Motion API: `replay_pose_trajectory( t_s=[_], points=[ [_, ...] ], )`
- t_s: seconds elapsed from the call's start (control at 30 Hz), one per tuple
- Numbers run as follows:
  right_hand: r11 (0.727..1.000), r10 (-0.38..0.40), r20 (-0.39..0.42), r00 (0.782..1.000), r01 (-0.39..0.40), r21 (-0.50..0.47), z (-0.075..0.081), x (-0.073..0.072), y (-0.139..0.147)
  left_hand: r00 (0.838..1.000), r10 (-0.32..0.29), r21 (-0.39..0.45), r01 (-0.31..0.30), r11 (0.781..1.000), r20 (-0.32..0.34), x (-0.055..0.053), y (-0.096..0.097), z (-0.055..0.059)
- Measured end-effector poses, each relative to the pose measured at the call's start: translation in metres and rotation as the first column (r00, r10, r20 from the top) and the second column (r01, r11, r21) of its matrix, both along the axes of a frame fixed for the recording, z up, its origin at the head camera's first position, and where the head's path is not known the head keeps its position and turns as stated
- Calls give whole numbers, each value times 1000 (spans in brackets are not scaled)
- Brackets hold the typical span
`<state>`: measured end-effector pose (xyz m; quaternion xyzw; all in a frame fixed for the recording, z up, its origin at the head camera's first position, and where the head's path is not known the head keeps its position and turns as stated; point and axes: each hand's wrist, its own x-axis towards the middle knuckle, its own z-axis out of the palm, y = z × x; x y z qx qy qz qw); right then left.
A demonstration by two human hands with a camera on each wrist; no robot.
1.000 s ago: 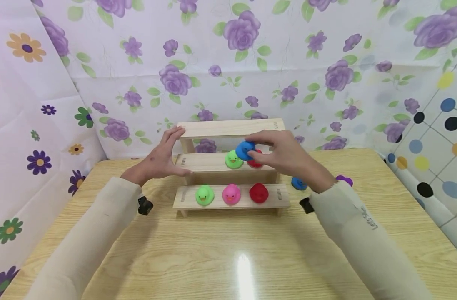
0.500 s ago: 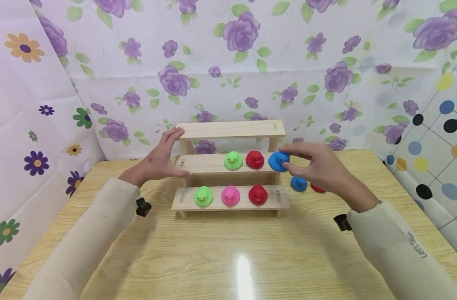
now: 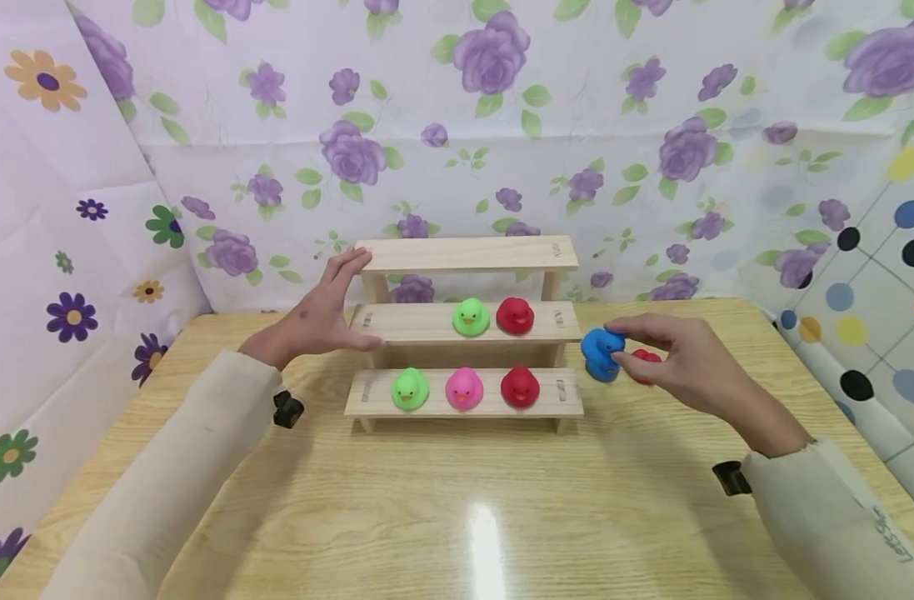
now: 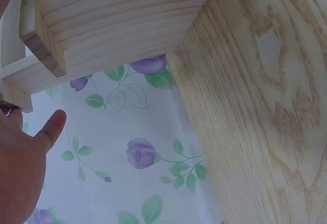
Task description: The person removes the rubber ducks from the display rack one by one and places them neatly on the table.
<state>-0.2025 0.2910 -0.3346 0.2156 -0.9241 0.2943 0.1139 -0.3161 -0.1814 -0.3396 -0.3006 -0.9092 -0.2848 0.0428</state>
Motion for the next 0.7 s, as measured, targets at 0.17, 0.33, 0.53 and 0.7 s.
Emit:
replay_pose_trajectory(
  t_s=[0.17, 0.33, 0.53, 0.7],
  points=[
    [1000, -3, 33, 999, 3, 1, -14, 4, 10, 1000, -16, 1, 16, 1000, -11, 0, 0, 3],
    [999, 28, 39, 999, -27, -22, -29, 4, 17, 1000, -5, 2, 5, 1000, -4, 1, 0, 4],
    [992, 88, 73, 993, -81, -98, -42, 6, 23, 1000, 3, 4, -3, 1000, 2, 0, 1, 3],
    [990, 81, 99, 992, -69, -120, -51, 8, 24, 1000, 0, 3, 0, 1000, 14, 0, 0, 2]
  ],
)
